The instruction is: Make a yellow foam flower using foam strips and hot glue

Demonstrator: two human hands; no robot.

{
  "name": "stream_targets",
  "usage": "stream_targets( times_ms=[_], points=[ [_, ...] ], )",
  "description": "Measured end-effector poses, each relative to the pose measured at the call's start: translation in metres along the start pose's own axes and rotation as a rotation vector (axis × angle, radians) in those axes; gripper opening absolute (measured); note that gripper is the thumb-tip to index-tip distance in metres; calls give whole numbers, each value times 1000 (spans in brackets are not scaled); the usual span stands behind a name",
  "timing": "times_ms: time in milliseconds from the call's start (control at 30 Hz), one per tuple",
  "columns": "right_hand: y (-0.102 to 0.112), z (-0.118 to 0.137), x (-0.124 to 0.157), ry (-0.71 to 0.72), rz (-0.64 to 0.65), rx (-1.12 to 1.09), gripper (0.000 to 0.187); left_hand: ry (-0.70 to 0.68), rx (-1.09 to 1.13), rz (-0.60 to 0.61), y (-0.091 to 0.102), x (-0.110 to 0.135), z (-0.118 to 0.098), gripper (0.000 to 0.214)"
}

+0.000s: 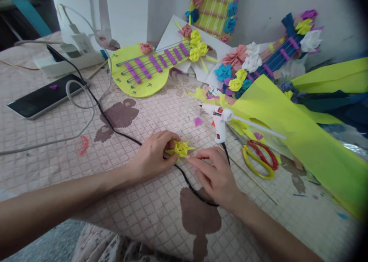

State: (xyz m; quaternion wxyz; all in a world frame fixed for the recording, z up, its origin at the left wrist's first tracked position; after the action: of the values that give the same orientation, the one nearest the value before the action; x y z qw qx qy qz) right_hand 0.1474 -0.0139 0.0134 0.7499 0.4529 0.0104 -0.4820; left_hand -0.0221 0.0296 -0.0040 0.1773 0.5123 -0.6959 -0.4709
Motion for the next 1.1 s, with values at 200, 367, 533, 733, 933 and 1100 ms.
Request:
stream_targets(
  times_ms=[200,367,533,733,933,1100],
  points=[
    [-12,-4,-6,-28,96,33,30,-5,18,-6,-3,1,2,30],
    [-13,-3,-5,-35,89,26,32,-22,2,-21,-3,1,2,30],
    [-6,-2,-9,-59,-57,-30,27,-17,1,-15,-2,1,1,30],
    [-7,-6,-29,-74,-35,14,15,-14,12,-24,-2,1,1,30],
    [-11,-11,-40,-112,18,-11,14,-14,31,-36,-2,2,1,32],
    [4,-7,-30,-193,-81,-78,11,6,36,-9,-2,2,1,35]
  ],
)
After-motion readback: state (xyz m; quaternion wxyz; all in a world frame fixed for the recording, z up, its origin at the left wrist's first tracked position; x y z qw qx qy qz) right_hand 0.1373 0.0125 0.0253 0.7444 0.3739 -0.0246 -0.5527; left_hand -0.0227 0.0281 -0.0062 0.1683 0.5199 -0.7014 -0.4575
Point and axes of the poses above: each hand's wrist, its own x-axis away from the middle knuckle, its own y-axis out of the back of the hand, z = x × y, the point moved 4 cm from there along -x, towards the middle knuckle, and after that the axes turned 15 degrees about -x, right-handed, at the moved point
